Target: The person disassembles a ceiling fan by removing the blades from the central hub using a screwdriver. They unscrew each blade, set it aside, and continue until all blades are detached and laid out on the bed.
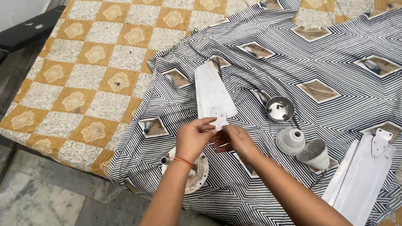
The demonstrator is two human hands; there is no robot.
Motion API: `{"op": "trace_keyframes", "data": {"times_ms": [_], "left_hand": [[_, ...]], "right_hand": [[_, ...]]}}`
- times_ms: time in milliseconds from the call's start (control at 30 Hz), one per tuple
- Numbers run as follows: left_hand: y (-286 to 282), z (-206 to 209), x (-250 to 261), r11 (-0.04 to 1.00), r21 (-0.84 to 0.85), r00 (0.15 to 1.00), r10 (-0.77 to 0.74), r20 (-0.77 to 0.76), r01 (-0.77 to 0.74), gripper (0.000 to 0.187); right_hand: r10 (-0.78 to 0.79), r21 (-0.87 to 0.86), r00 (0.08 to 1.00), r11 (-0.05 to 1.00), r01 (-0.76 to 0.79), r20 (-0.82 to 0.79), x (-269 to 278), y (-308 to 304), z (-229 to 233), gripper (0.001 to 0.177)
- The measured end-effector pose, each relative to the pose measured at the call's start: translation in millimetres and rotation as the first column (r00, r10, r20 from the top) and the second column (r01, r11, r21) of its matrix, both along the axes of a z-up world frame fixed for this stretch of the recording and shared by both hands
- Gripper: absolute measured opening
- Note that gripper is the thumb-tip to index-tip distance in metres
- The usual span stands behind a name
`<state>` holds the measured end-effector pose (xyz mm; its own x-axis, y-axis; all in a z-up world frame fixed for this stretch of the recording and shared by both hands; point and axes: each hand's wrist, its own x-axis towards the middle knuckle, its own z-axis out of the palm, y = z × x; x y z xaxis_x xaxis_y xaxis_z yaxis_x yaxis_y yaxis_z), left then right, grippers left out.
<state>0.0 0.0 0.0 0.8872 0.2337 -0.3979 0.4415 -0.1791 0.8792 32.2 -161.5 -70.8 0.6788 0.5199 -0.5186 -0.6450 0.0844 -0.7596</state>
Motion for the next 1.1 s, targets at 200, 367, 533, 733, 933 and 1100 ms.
{"op": "trace_keyframes", "data": {"times_ms": [200,367,533,733,933,1100], "left_hand": [[11.0,-31.9,-4.8,0.992,0.11,0.998,-0.064,-0.021,0.066,0.028],[5.6,-38.6,-13.8,0.947,-0.311,0.995,0.095,0.012,-0.086,0.027],[-4.5,-22.9,-27.0,0.76,-0.623,0.983,0.147,-0.112,-0.185,0.033],[-20.6,1.1,-46.0,0.718,-0.683,0.991,0.103,-0.084,-0.133,0.031],[-36.6,28.6,-52.6,0.777,-0.629,1.0,0.026,-0.014,-0.029,0.032],[-47.5,37.6,-49.9,0.797,-0.599,0.997,-0.043,0.063,0.072,0.035]], "right_hand": [[0.047,-0.048,0.998,0.998,-0.044,0.048,-18.2,-4.2,-27.5,0.047],[0.08,-0.108,0.997,0.991,-0.08,-0.008,-41.6,-24.0,-94.3,0.051],[-0.008,-0.246,0.974,0.968,-0.05,-0.227,-83.1,-57.1,-154.4,0.05],[0.088,-0.6,0.965,0.796,0.08,0.246,-104.2,-80.7,-77.3,0.026],[-0.062,-0.195,0.541,0.893,0.405,0.839,-81.3,-80.5,75.3,0.03],[0.131,-0.237,0.292,0.901,0.364,0.947,-63.7,-75.2,119.7,0.033]]}}
